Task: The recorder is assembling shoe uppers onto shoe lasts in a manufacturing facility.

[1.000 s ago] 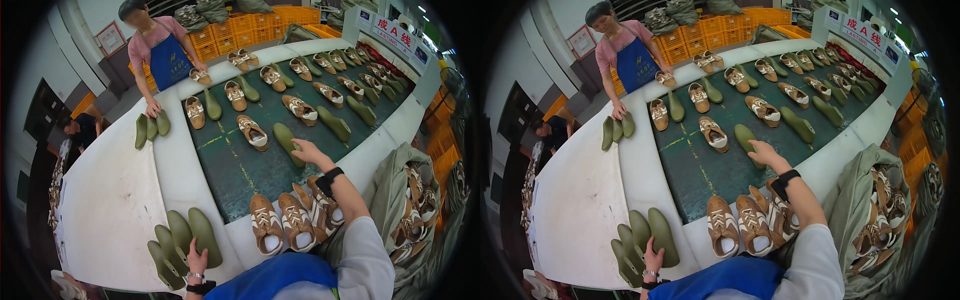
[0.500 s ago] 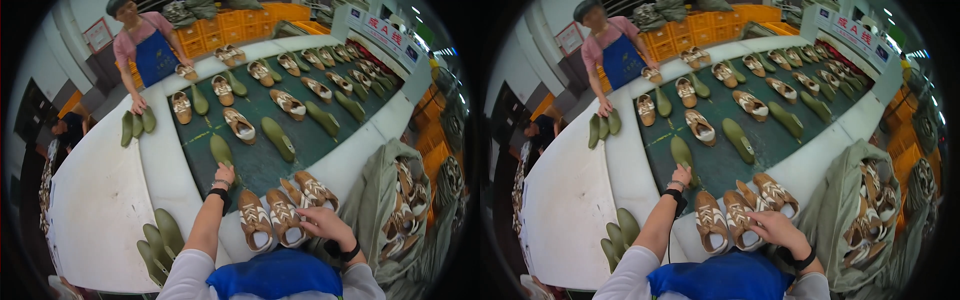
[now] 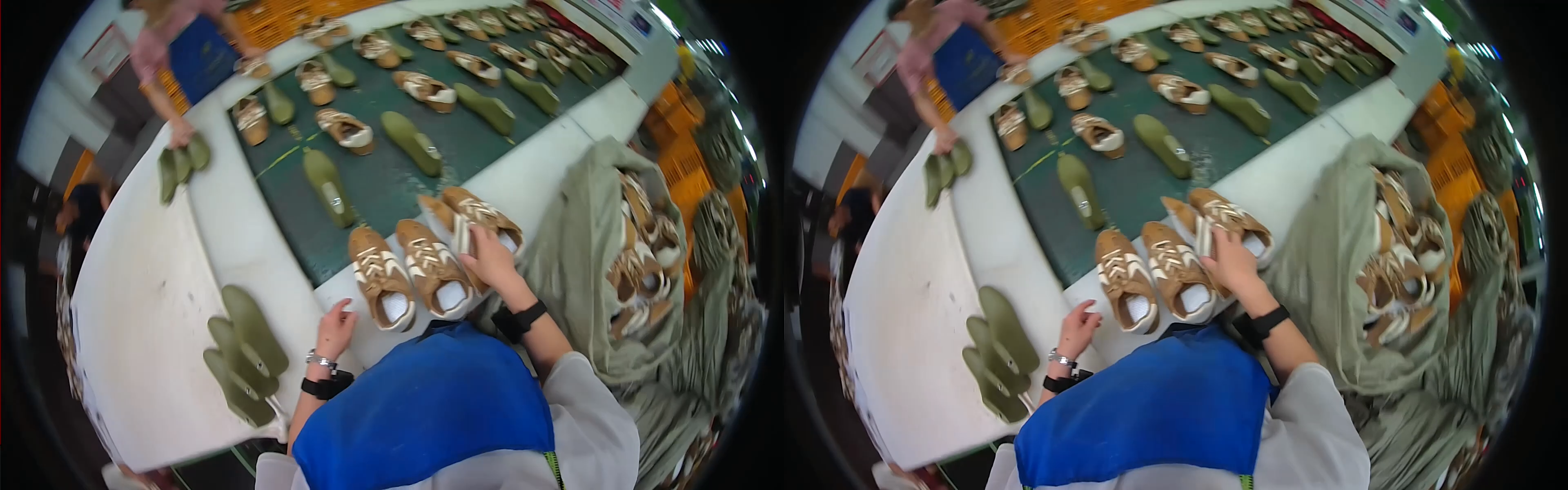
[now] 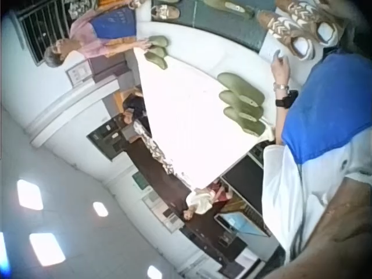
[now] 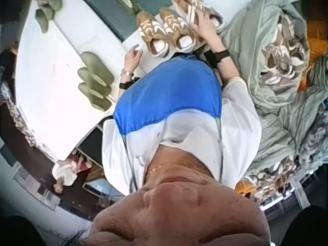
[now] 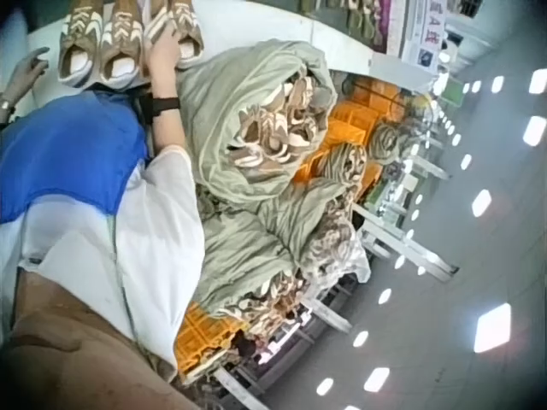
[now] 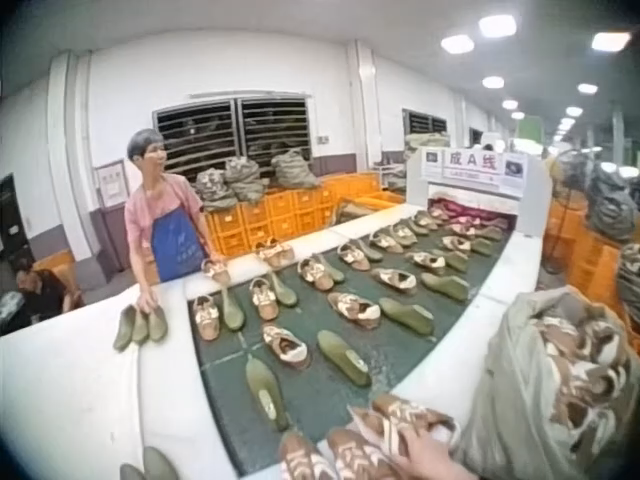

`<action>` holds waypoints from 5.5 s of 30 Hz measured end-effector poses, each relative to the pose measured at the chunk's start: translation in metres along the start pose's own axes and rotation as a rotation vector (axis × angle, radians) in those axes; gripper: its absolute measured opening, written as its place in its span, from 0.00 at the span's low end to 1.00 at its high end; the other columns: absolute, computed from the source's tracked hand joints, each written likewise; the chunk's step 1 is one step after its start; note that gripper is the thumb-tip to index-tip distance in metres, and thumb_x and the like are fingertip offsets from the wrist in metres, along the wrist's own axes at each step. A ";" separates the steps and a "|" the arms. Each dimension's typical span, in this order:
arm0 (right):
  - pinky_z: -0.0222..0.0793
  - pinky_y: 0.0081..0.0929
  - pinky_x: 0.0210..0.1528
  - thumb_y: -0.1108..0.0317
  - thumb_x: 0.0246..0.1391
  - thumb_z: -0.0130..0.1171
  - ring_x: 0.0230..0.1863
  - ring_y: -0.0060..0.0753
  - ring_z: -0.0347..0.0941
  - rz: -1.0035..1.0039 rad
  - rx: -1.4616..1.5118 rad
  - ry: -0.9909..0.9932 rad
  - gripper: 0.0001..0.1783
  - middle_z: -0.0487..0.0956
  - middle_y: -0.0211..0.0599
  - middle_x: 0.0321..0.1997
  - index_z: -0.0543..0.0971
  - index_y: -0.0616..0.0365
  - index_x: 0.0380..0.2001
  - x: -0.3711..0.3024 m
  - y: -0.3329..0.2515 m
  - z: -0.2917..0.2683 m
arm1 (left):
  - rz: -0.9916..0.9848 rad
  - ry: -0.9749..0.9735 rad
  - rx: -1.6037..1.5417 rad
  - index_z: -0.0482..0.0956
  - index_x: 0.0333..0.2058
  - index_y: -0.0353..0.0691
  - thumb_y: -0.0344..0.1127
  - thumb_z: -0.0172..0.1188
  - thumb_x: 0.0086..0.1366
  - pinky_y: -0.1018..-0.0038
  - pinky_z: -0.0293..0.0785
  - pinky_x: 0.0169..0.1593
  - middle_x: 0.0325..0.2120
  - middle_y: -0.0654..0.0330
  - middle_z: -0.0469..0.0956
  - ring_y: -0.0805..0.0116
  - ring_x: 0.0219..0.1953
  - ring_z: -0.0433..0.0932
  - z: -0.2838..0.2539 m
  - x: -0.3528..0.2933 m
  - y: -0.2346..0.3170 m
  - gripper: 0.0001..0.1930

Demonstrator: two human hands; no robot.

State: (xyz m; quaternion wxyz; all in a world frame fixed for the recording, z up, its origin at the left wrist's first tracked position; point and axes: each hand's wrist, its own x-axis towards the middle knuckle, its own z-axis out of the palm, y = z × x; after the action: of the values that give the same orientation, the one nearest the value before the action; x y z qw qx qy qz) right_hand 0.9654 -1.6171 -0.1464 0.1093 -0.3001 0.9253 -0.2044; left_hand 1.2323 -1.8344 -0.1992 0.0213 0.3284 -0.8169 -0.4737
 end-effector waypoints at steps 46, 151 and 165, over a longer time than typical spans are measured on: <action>0.69 0.23 0.31 0.81 0.40 0.51 0.31 0.34 0.71 -0.935 0.563 -0.104 0.19 0.72 0.42 0.35 0.72 0.63 0.40 -0.056 -0.205 -0.008 | 0.362 0.995 0.123 0.74 0.39 0.34 0.31 0.56 0.55 0.69 0.71 0.38 0.33 0.51 0.75 0.55 0.35 0.75 -0.060 -0.092 0.103 0.13; 0.68 0.38 0.35 0.66 0.46 0.52 0.33 0.47 0.73 -0.454 0.138 -0.407 0.09 0.77 0.42 0.29 0.76 0.57 0.30 -0.048 -0.036 0.035 | -0.079 0.310 -0.776 0.47 0.60 0.43 0.17 0.51 0.42 0.72 0.62 0.53 0.54 0.52 0.60 0.61 0.54 0.63 0.015 -0.039 0.003 0.43; 0.68 0.38 0.39 0.63 0.43 0.57 0.38 0.48 0.71 -0.138 -0.035 0.017 0.25 0.74 0.45 0.37 0.68 0.49 0.48 -0.049 0.007 0.020 | -0.155 0.347 -0.468 0.48 0.60 0.45 0.19 0.50 0.43 0.72 0.64 0.51 0.52 0.51 0.61 0.60 0.50 0.65 0.009 -0.054 0.010 0.42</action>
State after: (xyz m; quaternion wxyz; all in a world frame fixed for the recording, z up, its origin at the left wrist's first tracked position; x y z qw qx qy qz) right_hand 1.0067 -1.5888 -0.1632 0.0820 -0.3634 0.9067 -0.1980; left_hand 1.2663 -1.7939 -0.1809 0.1996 0.4521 -0.6422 -0.5860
